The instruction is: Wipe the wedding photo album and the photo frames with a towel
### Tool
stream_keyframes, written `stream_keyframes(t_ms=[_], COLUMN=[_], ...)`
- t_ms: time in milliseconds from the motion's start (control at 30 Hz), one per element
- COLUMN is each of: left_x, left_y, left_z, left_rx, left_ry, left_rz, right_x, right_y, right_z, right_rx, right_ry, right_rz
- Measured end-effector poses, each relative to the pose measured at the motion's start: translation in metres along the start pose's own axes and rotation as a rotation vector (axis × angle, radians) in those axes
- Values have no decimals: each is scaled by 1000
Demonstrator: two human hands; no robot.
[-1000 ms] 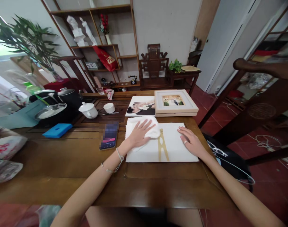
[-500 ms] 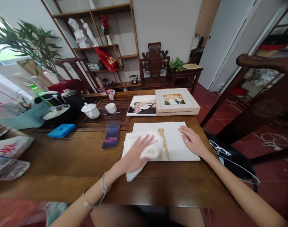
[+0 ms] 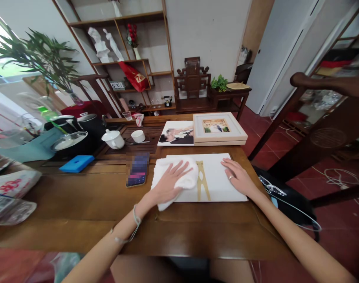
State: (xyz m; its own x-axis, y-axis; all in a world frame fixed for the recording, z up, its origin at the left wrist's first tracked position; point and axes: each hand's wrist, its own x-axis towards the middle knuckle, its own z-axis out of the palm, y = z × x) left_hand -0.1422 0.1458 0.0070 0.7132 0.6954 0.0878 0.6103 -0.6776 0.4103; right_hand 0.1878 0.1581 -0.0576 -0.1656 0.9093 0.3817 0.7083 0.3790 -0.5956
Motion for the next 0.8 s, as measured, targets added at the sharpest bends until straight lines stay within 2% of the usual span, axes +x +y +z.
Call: stream_keyframes(t_ms=[133, 233, 300, 433, 500, 567, 667, 800], left_x=[-32, -28, -11, 43, 67, 79, 72, 28], left_y=[29, 32, 25, 8, 5, 8, 26, 62], left_z=[-1, -5, -5, -1, 2, 5, 11, 23], left_rx=[-144, -208, -216, -105, 7, 126, 250, 302], left_ry=[-84, -94, -61, -3, 14, 3, -69, -134], left_rz=[51, 26, -44, -224, -257, -229, -121, -1], right_x=[-1, -1, -1, 0, 0, 0, 0, -1], right_y=[-1, -2, -2, -2, -1, -1, -2, -3], right_z=[1, 1, 1, -1, -2, -2, -2, 0], right_rx=[0, -6, -9, 4, 12, 18, 28, 19], right_ry=[0, 4, 3, 6, 7, 7, 15, 28], right_rz=[-1, -3, -7, -15, -18, -19, -12, -9])
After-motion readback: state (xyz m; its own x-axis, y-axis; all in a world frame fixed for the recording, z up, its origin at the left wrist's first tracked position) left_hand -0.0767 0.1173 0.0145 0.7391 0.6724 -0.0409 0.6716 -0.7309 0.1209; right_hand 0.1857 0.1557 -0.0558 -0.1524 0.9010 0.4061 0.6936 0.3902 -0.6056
